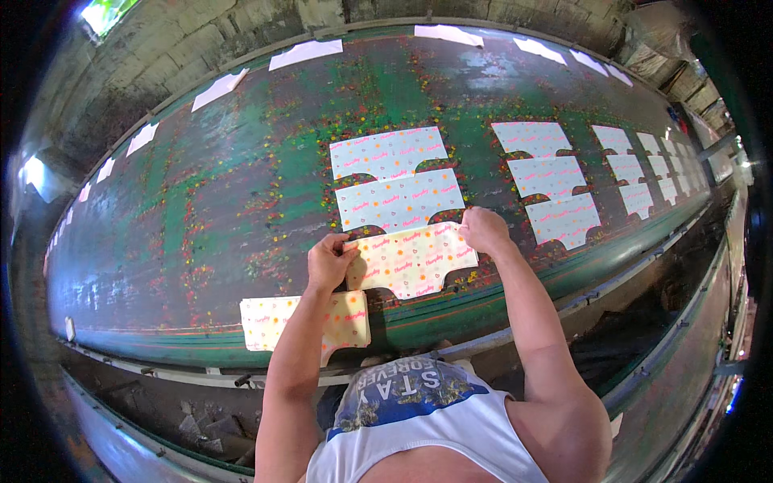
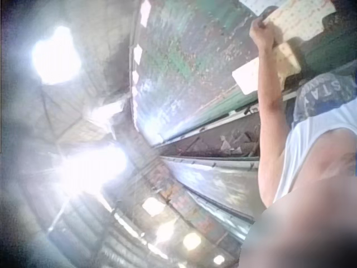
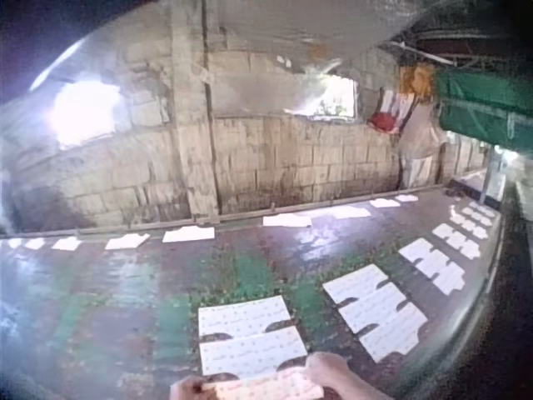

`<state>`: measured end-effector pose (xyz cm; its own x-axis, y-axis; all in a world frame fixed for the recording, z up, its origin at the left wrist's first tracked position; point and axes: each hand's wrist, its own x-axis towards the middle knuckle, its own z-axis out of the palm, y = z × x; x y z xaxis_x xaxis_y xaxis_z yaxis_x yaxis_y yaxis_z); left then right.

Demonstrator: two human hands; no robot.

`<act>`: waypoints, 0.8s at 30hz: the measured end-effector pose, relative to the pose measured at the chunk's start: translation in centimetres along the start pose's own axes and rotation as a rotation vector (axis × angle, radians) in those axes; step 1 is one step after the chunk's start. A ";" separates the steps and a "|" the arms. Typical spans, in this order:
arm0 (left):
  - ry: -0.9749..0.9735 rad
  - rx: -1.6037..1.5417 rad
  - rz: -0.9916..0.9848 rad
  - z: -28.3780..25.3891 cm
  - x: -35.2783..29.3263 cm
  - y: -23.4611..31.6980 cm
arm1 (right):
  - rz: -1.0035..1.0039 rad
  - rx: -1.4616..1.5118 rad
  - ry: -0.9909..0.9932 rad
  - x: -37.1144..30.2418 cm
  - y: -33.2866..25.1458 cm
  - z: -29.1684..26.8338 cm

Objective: The person repeatedly picks up small patterned paper sheets from a green conveyor belt, separates them, and places them in rows along the belt. The person handles the sheets one at a time, occasionally stacking them before arranging them in a line.

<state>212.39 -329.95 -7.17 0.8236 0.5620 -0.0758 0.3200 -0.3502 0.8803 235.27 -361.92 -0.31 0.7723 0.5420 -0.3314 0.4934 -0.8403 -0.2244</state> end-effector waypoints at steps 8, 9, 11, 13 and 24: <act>-0.014 0.353 0.186 -0.4 -0.9 1.9 | -0.527 0.656 0.187 -11.6 -7.8 -0.2; -0.037 0.357 0.184 -0.5 -1.0 2.2 | -0.469 0.779 0.064 -13.3 -8.1 -0.3; -0.058 0.361 0.195 -0.6 -1.0 2.5 | -0.521 0.817 0.093 -15.3 -8.2 -0.4; -0.095 0.381 0.208 -0.9 -0.8 2.5 | -0.546 0.881 0.148 -15.9 -7.4 -0.5; -0.077 -0.331 0.161 -1.6 3.4 4.2 | -0.339 0.384 0.417 -1.2 2.0 -1.8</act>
<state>215.80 -328.27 -3.00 0.8877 0.4575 0.0517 0.0254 -0.1607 0.9867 236.08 -364.30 1.27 0.7279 0.6614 0.1807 0.6181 -0.5189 -0.5905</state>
